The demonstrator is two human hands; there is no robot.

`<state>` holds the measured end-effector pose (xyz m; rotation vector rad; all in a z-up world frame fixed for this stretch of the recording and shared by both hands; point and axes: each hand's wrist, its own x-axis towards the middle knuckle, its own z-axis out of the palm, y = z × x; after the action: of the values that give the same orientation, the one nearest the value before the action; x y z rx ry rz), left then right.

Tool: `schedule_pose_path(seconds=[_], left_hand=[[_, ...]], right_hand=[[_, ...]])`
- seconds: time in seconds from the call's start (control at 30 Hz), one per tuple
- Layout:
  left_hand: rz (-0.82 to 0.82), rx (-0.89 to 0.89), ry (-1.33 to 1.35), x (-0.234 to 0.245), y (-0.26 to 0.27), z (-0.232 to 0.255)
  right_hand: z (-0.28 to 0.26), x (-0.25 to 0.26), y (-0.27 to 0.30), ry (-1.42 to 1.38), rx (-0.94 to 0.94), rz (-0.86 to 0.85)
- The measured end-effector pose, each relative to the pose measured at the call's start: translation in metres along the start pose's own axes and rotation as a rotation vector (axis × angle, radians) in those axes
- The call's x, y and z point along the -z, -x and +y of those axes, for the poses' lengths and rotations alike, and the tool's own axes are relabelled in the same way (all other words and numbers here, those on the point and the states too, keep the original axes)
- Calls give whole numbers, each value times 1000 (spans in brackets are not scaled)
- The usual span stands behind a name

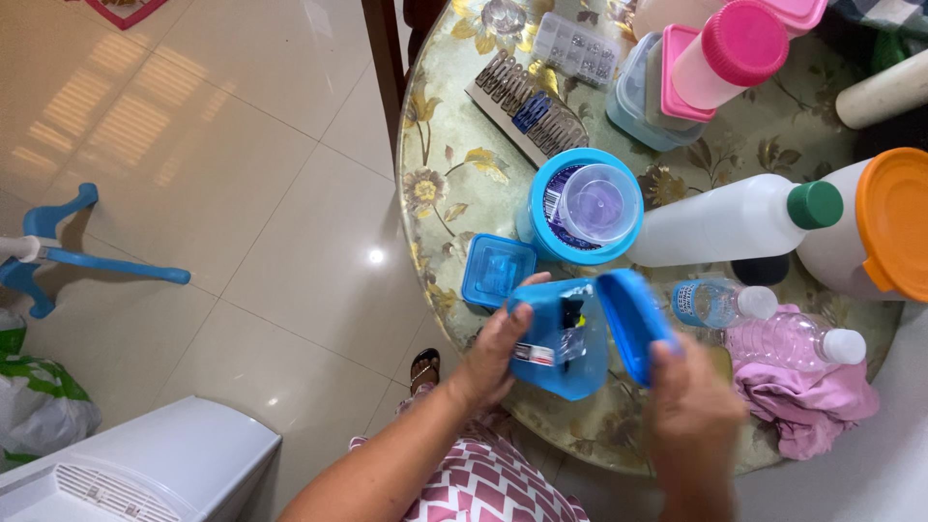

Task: The person opens and closes several plastic containers and bottles on a table, then stacks them by size and color. They handle a small blue container, a clear bottle, and larger pink and purple containers, arranging them into neat stacks.

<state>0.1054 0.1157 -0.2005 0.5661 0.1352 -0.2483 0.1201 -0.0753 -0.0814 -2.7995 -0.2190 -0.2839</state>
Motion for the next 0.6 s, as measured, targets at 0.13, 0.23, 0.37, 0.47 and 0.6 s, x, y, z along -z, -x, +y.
schedule_pose_path(seconds=[0.13, 0.23, 0.37, 0.47, 0.6], left_hand=[[-95, 120, 325, 21, 4, -4], [-137, 163, 466, 28, 6, -9], [-179, 109, 481, 31, 3, -5], [-180, 42, 453, 32, 2, 2], [-128, 36, 438, 28, 1, 5]], right_hand=[[43, 10, -13, -107, -160, 79], [74, -8, -17, -497, -284, 142], [85, -51, -12, -1122, -494, 143], [74, -68, -5, -1223, -560, 129], [43, -57, 5, -709, -243, 172]])
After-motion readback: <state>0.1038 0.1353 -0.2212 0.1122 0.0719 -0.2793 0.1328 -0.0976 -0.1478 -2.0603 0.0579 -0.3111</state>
